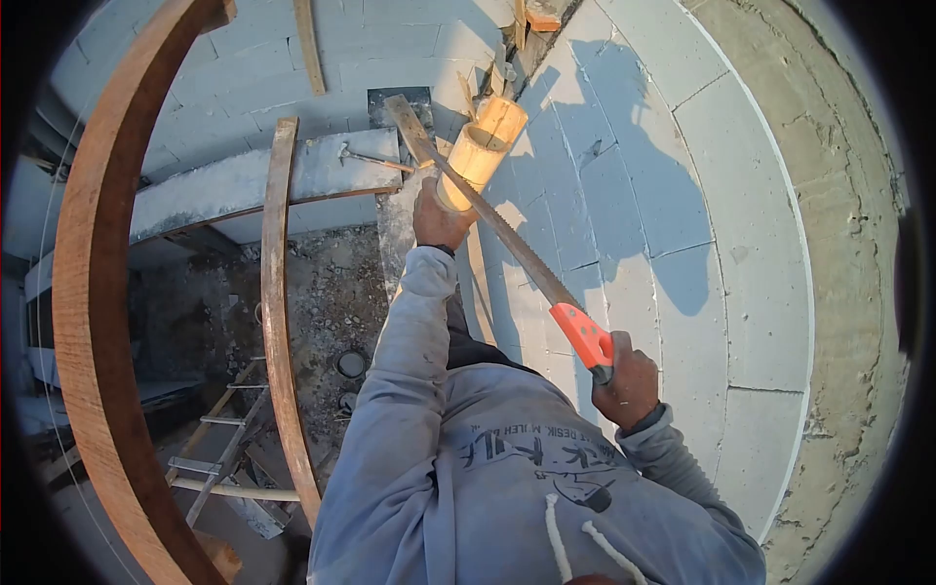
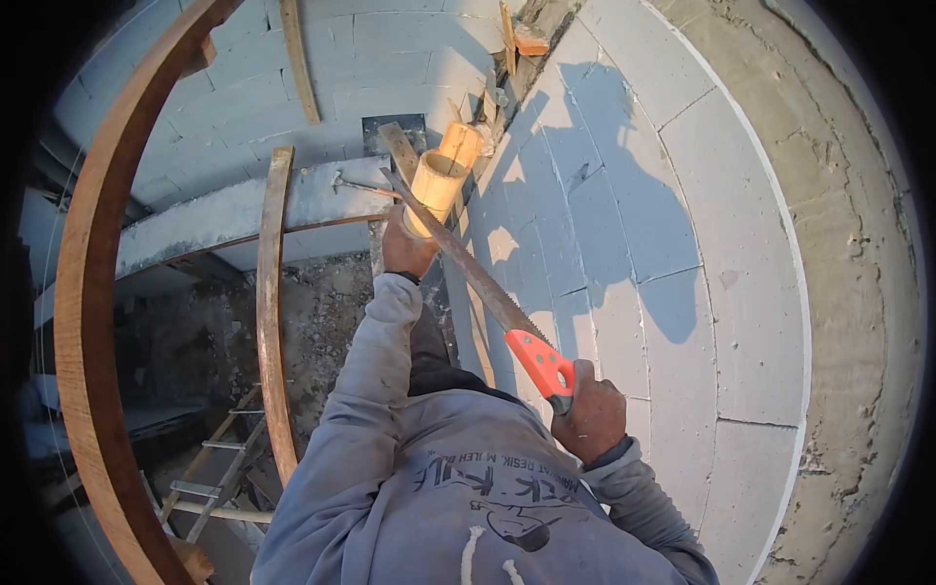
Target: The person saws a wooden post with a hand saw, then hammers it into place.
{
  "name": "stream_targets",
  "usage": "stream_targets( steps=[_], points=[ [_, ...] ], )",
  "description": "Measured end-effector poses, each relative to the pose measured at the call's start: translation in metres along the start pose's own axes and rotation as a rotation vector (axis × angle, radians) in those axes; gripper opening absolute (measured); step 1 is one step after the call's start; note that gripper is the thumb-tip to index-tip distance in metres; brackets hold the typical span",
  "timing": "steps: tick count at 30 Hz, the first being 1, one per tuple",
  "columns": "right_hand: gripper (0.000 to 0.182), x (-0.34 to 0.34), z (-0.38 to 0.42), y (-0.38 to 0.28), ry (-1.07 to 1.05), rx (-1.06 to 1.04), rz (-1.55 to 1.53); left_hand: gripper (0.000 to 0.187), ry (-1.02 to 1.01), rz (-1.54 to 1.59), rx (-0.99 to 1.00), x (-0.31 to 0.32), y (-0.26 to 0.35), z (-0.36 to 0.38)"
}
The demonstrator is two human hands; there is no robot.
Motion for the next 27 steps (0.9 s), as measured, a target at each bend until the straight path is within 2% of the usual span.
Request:
stream_targets(
  steps=[1, 2, 3, 4, 7, 10, 12, 13, 15, 16, 17, 19, 20, 22, 23, 25, 27],
  points=[
    [0.037, 0.0, -0.012, 0.001, -0.004, -0.004, -0.033, 0.068, 0.025, -0.059, 0.05, 0.004, -0.005, 0.001],
    [0.035, -0.006, -0.05, -0.01, -0.04, -0.01, 0.014, 0.069, 0.01, -0.069, 0.042, 0.004, 0.0, 0.002],
    [0.034, -0.008, -0.091, -0.029, 0.003, -0.123, 0.004, 0.069, -0.006, -0.065, 0.03, 0.01, 0.005, 0.005],
    [0.036, 0.0, -0.128, -0.049, -0.022, -0.101, 0.034, 0.069, -0.009, -0.055, 0.03, 0.015, 0.007, 0.007],
    [0.04, 0.007, -0.132, -0.056, -0.081, -0.057, 0.028, 0.068, -0.042, -0.024, 0.019, 0.012, 0.003, 0.01],
    [0.043, 0.0, -0.123, -0.051, -0.091, -0.057, 0.007, 0.07, 0.008, -0.037, 0.012, 0.014, 0.01, 0.011],
    [0.045, -0.009, -0.127, -0.064, -0.139, -0.063, 0.006, 0.071, -0.275, -0.085, 0.118, 0.005, 0.0, -0.013],
    [0.045, -0.008, -0.129, -0.066, -0.137, -0.071, 0.004, 0.071, -0.269, -0.09, 0.119, 0.001, -0.001, -0.017],
    [0.046, 0.0, -0.13, -0.064, -0.126, -0.052, -0.017, 0.067, -0.449, -0.08, 0.065, -0.008, 0.014, -0.017],
    [0.046, 0.004, -0.126, -0.062, -0.131, -0.044, -0.023, 0.062, -0.466, -0.209, 0.076, -0.008, 0.023, -0.018],
    [0.046, 0.006, -0.122, -0.061, -0.089, -0.076, 0.011, 0.062, -0.476, -0.212, 0.079, -0.005, 0.022, -0.014],
    [0.047, 0.003, -0.102, -0.056, -0.068, -0.076, 0.059, 0.067, -0.267, -0.176, 0.048, -0.001, 0.018, -0.011],
    [0.047, -0.001, -0.076, -0.048, -0.089, -0.05, 0.072, 0.067, -0.268, -0.183, 0.059, 0.002, -0.003, -0.02],
    [0.044, -0.006, -0.011, -0.004, -0.086, 0.049, 0.022, 0.065, -0.344, 0.319, 0.024, 0.024, -0.052, -0.046],
    [0.042, -0.013, 0.02, 0.008, -0.069, 0.066, 0.036, 0.065, -0.341, 0.337, 0.023, 0.022, -0.03, -0.038],
    [0.041, -0.017, 0.02, 0.008, -0.061, 0.064, 0.027, 0.076, -0.234, -0.119, 0.078, -0.01, 0.037, -0.014],
    [0.038, -0.025, -0.034, -0.006, -0.068, 0.014, 0.084, 0.074, -0.221, -0.124, 0.047, 0.014, -0.01, -0.007]
  ],
)
Point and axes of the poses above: each hand's wrist, its own z-axis away from the middle knuckle, its own x-axis out of the palm, y = z × x, the point moved 1 cm from there along -z, towards the middle knuckle, and after that the axes turned 5 degrees about -y, right-handed, at the moved point
